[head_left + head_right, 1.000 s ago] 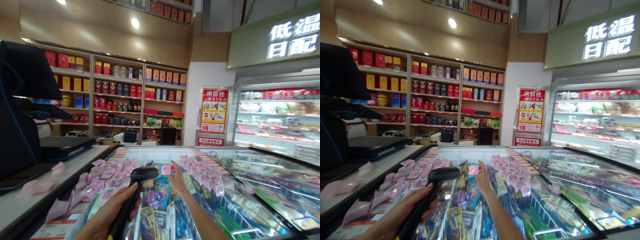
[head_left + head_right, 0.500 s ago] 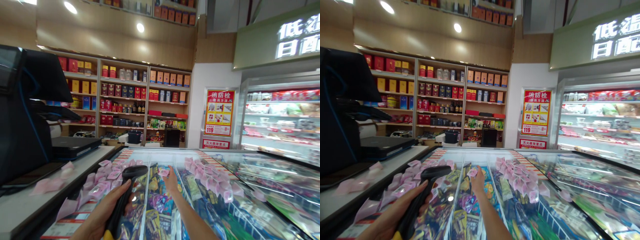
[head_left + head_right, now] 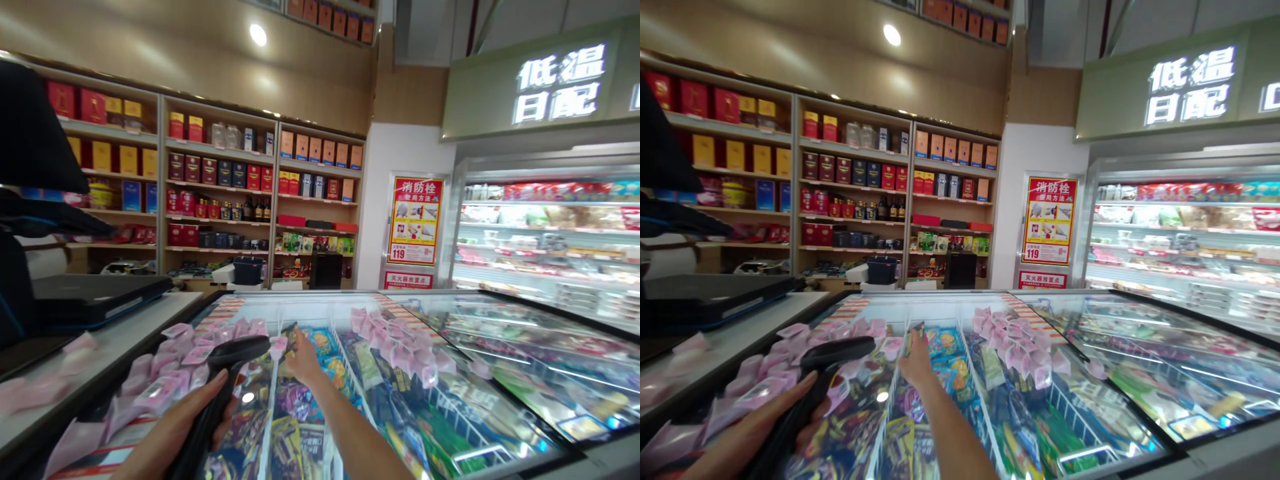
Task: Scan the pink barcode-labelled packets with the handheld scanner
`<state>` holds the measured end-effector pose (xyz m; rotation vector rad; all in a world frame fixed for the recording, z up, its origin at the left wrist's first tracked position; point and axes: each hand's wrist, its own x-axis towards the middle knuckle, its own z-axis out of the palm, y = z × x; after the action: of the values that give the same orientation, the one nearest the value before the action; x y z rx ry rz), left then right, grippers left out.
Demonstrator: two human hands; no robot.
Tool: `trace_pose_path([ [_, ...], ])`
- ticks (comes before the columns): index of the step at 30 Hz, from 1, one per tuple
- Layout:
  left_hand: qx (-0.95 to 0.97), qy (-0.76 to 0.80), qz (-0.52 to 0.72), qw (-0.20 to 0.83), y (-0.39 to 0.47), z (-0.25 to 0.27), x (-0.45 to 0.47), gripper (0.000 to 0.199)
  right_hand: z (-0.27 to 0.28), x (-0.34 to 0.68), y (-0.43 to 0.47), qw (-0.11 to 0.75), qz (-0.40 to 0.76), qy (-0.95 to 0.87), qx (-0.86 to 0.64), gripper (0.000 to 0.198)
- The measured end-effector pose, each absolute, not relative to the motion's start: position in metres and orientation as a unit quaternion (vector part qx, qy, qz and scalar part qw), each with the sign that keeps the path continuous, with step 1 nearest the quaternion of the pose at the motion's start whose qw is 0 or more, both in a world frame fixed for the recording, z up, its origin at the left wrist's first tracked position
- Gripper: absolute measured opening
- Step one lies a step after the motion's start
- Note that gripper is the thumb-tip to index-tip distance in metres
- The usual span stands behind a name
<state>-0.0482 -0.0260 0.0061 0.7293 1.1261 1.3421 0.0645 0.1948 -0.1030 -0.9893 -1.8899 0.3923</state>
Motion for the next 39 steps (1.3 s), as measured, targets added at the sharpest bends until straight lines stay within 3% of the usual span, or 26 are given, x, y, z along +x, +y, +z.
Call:
trace_pose_path([
  [5,0.325,0.477,0.553,0.601,-0.022,0.002,-0.033,0.025,-0.086,0.144,0.189,0.468,0.044,-0.739,-0.482,0.047],
  [11,0.328,0.448,0.544,0.629,-0.015,0.001,-0.012,0.028,-0.072,0.241,0.177,0.379,-0.127,-0.683,-0.611,0.04],
  [16,0.348,0.447,0.522,0.637,-0.011,-0.001,-0.003,0.027,-0.069,0.28,0.168,0.219,-0.143,-0.689,-0.676,0.031],
  [21,0.357,0.442,0.516,0.641,-0.016,-0.001,-0.001,0.024,-0.064,0.289,0.168,0.146,-0.104,-0.745,-0.642,0.043],
  [33,0.361,0.435,0.527,0.634,-0.025,0.004,-0.008,0.03,-0.055,0.277,0.17,0.317,0.068,-0.723,-0.609,0.011],
  [39,0.363,0.426,0.526,0.641,-0.027,0.008,-0.011,0.027,-0.07,0.231,0.169,0.392,0.258,-0.641,-0.607,0.022],
])
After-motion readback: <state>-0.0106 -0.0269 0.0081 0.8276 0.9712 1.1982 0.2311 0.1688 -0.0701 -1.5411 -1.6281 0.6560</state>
